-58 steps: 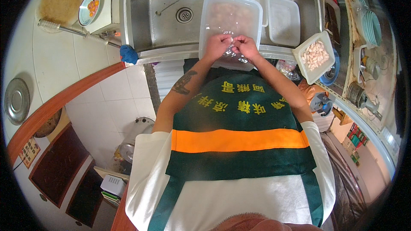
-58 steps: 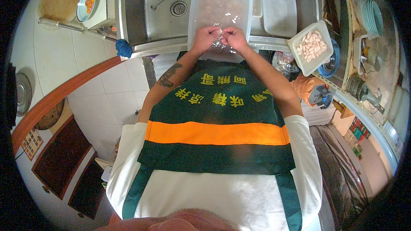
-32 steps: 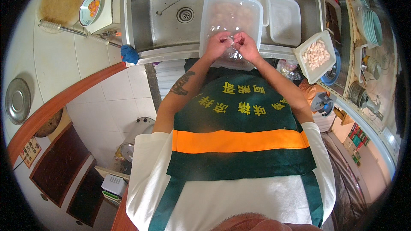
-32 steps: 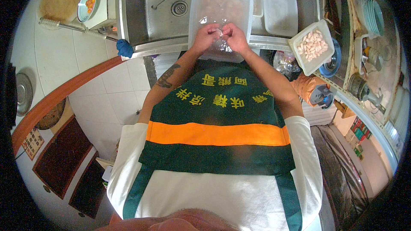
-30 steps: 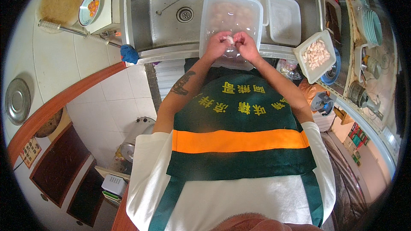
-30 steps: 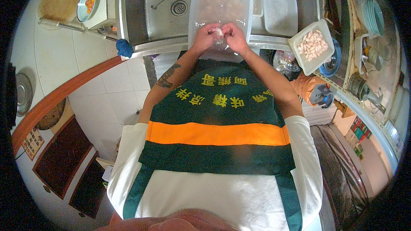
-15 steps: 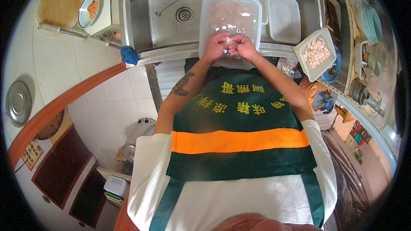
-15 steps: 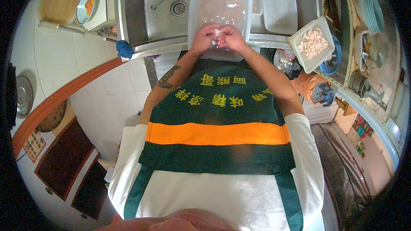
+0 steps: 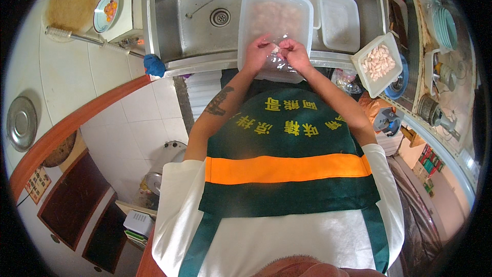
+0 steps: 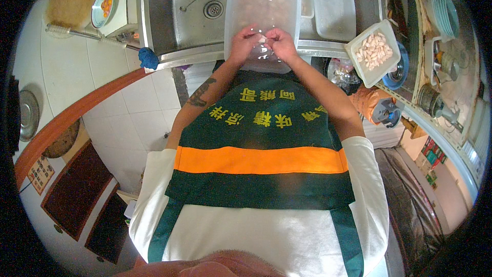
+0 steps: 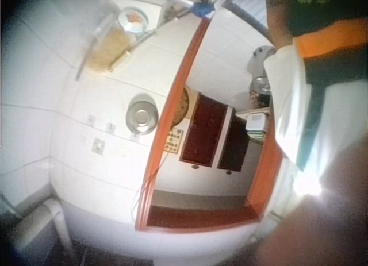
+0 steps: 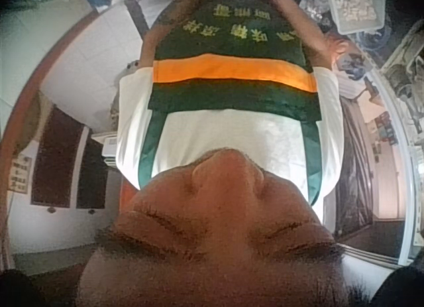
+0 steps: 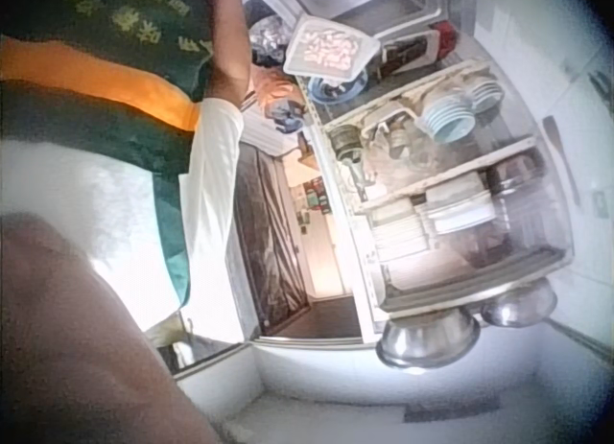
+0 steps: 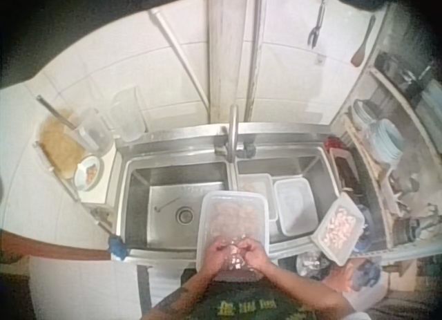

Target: The person stands at a kitchen sink and peels garlic cloves one by one. They remove the outer skin and place the peeled cloves into a white plastic container. The task continues throughout the clip with repetitive peeling motions.

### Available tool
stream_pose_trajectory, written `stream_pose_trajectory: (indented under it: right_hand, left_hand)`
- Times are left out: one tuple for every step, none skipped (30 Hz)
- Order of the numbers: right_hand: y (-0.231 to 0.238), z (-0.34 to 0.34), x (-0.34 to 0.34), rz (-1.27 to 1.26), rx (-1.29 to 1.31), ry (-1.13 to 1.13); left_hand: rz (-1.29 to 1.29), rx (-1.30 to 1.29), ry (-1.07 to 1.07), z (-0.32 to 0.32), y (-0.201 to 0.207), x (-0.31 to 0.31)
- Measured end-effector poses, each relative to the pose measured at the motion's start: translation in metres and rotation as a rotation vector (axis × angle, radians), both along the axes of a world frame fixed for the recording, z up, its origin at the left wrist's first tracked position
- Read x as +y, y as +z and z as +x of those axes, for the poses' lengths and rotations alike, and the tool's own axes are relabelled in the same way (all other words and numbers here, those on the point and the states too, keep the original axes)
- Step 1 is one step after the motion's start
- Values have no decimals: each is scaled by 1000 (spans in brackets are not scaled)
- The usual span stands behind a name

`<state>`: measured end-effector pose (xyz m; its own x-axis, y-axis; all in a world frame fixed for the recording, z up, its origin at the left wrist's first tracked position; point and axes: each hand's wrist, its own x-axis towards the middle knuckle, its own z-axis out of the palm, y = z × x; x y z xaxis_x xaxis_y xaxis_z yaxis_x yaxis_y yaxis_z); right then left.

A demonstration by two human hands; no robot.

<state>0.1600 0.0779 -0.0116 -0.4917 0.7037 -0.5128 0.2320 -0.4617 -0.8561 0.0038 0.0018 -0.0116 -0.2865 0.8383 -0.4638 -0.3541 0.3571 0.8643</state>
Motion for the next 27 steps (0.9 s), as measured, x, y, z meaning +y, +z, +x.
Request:
stream_pose_trajectory:
  right_hand:
    - [-5,1,0,45,2,16]
    - [-10,2,1,100,-11,20]
    - [-14,2,1,155,-23,24]
    - [-17,2,0,210,-34,29]
    - [-18,3,0,217,-47,37]
    - [-19,3,1,224,-60,43]
    - [-18,3,0,234,-82,48]
    - [-17,2,0,202,-96,56]
    - [-15,1,1,174,-117,62]
    - [-12,0,1,128,-172,62]
    - [-8,0,2,63,-134,54]
    - [-5,0,2,-20,-130,41]
    - [-1,0,2,-95,-111,30]
    - [1,-2,2,-122,-120,7]
    - [3,-4,2,-142,-114,-14]
    - [4,-4,2,-160,-83,-27]
    - [5,-4,2,-130,-94,-15]
    - [5,-4,2,-99,-79,7]
    - [5,-3,3,-74,-88,20]
    - [5,-3,3,-65,-56,20]
    - [5,-1,3,-63,-47,12]
    - [5,-1,3,-69,-48,3]
    - [6,-1,3,-64,-13,-1]
    - [6,-1,4,-69,10,-6]
    - [7,-1,4,-81,11,-18]
    - [8,-1,4,-87,18,-7]
    - [10,-2,4,-102,1,-3]
  left_hand:
    - [-20,43,-4,1,0,0]
    - [-31,76,-9,1,0,0]
    - [-41,111,-14,2,1,0]
    - [-56,112,-40,2,0,0]
    - [-70,116,-65,3,0,1]
    - [-70,114,-84,3,-1,3]
    - [-103,108,-116,3,-1,3]
    - [-123,97,-141,3,-2,4]
    - [-145,74,-169,3,-4,5]
    - [-129,228,-222,2,-5,6]
    - [-116,369,-276,2,-6,7]
    - [-112,504,-330,1,-6,7]
    - [-76,545,-330,1,-6,7]
    - [-49,579,-330,1,-5,7]
    - [-44,605,-342,2,-4,7]
    - [-15,583,-337,2,-2,7]
    - [-9,553,-342,2,0,6]
    - [5,518,-342,2,2,6]
    - [-6,545,-366,1,4,7]
    - [-9,567,-384,1,5,7]
    - [-6,591,-400,1,6,6]
    - [15,559,-388,0,6,7]
    - [42,531,-374,0,6,7]
    - [65,505,-361,-1,5,8]
    - [46,493,-372,-1,4,8]
    - [24,483,-384,-2,3,10]
    - [-32,460,-406,-2,2,10]
